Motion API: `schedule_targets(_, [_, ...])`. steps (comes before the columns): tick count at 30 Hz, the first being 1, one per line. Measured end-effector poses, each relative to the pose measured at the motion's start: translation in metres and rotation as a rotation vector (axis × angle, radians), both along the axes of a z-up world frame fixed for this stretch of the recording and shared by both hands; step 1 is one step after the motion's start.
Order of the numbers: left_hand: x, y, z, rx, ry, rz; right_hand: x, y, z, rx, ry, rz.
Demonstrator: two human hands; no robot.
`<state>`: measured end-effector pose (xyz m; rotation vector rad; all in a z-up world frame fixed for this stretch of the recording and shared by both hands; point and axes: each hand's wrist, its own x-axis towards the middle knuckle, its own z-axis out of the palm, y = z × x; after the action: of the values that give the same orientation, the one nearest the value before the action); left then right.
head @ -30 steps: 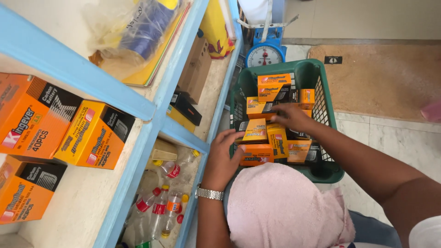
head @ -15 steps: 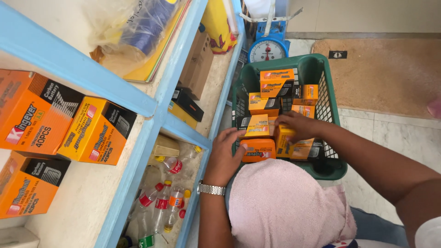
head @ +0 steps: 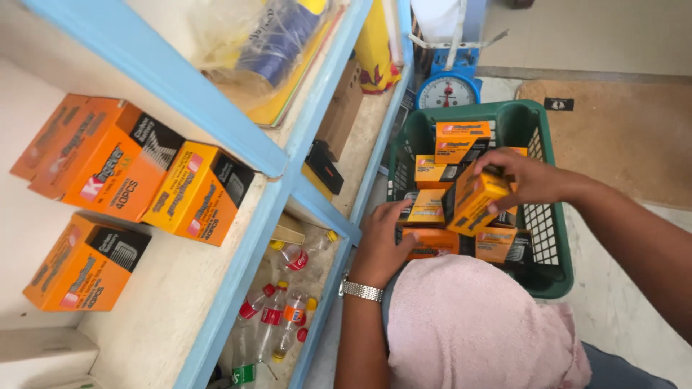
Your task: Restocking a low shelf with boxes of batteries and lighters from a basket.
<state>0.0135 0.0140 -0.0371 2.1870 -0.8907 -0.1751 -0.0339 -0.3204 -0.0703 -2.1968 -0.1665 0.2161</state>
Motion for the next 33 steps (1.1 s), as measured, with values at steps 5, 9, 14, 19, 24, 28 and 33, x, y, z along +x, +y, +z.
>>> schedule_targets(5, [-0.008, -0.001, 0.027, -0.137, -0.008, 0.001, -0.001, 0.017, 0.043, 0.489, 0.084, -0.169])
schedule_targets(9, [-0.019, -0.002, 0.048, -0.288, -0.12, 0.051, -0.003, 0.025, 0.03, 0.691, 0.091, -0.168])
schedule_targets(14, [-0.031, 0.009, 0.076, -0.37, -0.146, 0.082, 0.012, 0.044, 0.028, 0.889, 0.131, -0.496])
schedule_targets(19, [-0.036, 0.026, 0.099, -0.395, -0.193, 0.079, 0.006, 0.081, 0.077, 0.756, 0.191, -0.563])
schedule_targets(24, [-0.034, 0.059, 0.132, -0.381, -0.23, 0.087, 0.01, 0.101, 0.092, 0.793, 0.082, -0.393])
schedule_targets(28, [-0.032, 0.089, 0.158, -0.382, -0.133, 0.168, 0.016, 0.121, 0.101, 0.755, 0.033, -0.14])
schedule_targets(33, [-0.043, 0.126, 0.188, -0.396, -0.022, 0.267, 0.014, 0.174, 0.141, 0.736, -0.046, 0.12])
